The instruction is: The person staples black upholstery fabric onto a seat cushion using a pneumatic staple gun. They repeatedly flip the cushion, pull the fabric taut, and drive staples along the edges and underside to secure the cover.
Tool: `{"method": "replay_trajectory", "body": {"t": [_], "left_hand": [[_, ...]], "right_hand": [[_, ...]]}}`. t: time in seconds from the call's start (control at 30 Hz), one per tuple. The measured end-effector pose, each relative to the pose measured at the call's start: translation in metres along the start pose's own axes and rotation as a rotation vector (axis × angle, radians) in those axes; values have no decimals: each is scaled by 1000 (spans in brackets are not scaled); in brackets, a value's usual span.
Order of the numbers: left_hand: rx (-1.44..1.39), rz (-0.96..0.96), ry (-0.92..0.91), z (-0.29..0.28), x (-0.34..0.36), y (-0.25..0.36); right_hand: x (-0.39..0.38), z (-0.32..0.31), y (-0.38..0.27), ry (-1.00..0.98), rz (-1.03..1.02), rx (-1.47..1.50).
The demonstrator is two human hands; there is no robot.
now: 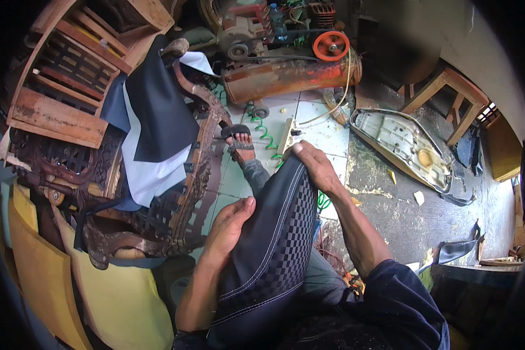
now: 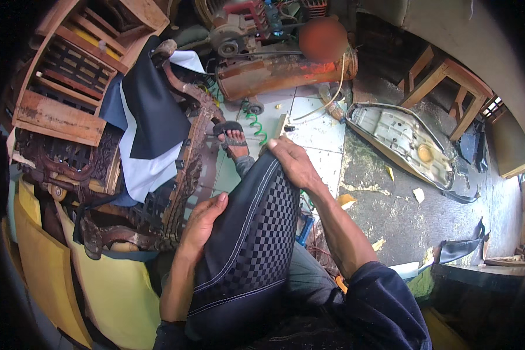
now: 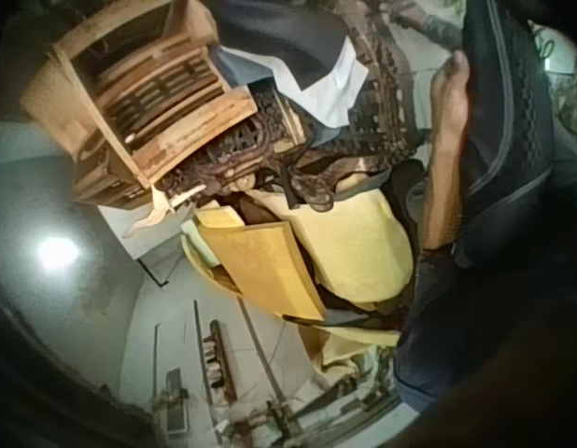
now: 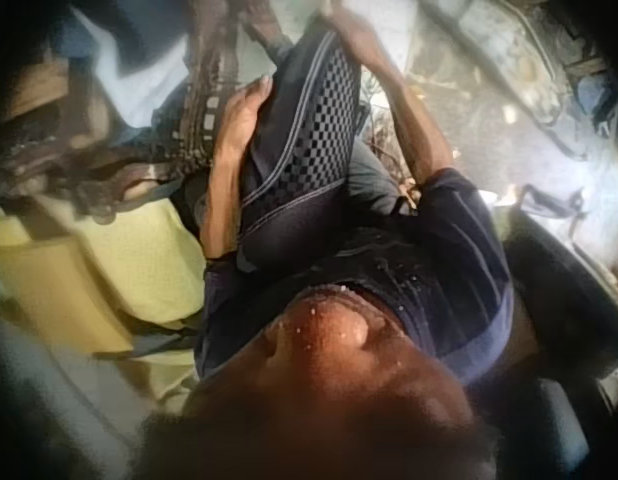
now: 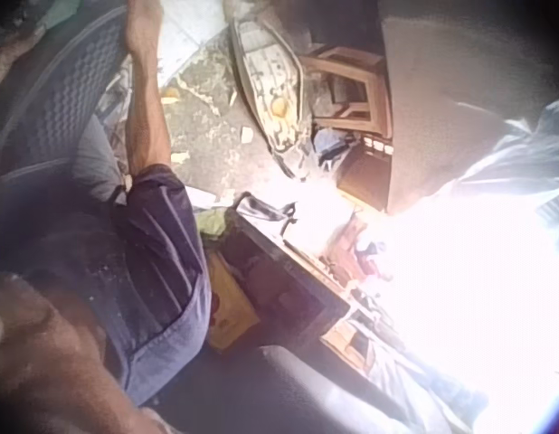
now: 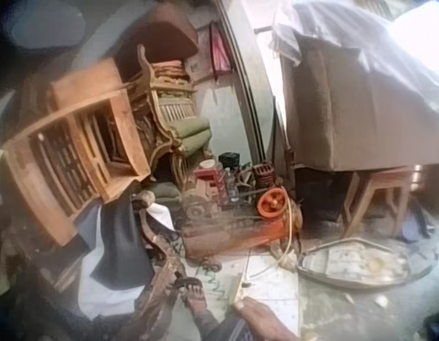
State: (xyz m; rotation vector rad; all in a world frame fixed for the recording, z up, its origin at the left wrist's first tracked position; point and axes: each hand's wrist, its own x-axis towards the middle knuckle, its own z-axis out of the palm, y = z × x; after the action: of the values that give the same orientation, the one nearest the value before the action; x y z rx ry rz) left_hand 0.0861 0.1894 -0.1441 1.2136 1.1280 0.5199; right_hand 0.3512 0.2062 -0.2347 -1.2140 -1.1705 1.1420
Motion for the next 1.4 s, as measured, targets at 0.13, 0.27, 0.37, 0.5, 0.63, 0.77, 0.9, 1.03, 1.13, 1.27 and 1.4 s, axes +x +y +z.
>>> {"method": "replay_trajectory", "body": {"t": [0.13, 0.27, 0.37, 0.5, 0.63, 0.77, 0.9, 1.03, 1.13, 1.27, 1.4], "left_hand": [[112, 61, -68, 4, 22, 24], [66, 24, -184, 9, 47, 46], [-58, 63, -151, 15, 54, 54], [-114, 127, -32, 22, 52, 53], [294, 65, -121, 20, 62, 55], [28, 143, -199, 18, 77, 45], [-204, -87, -60, 9, 74, 26], [123, 129, 19, 10, 55, 17], [331, 4, 140, 13, 37, 16], [228, -152, 172, 5, 29, 5], [170, -50, 136, -8, 43, -10]], "right_hand": [[24, -32, -29, -386, 94, -89], [56, -51, -66, -699, 214, -295], [71, -48, -87, -743, 235, -472], [73, -35, -91, -694, 257, -153], [60, -23, -69, -492, 310, 45], [53, -7, -59, -285, 287, -43], [53, 5, -73, -314, 342, -247], [62, 7, -61, -518, 184, -388], [62, 12, -36, -407, 221, -444], [22, 45, -44, 94, 164, -244], [-52, 88, -77, -114, -296, -909]]}}
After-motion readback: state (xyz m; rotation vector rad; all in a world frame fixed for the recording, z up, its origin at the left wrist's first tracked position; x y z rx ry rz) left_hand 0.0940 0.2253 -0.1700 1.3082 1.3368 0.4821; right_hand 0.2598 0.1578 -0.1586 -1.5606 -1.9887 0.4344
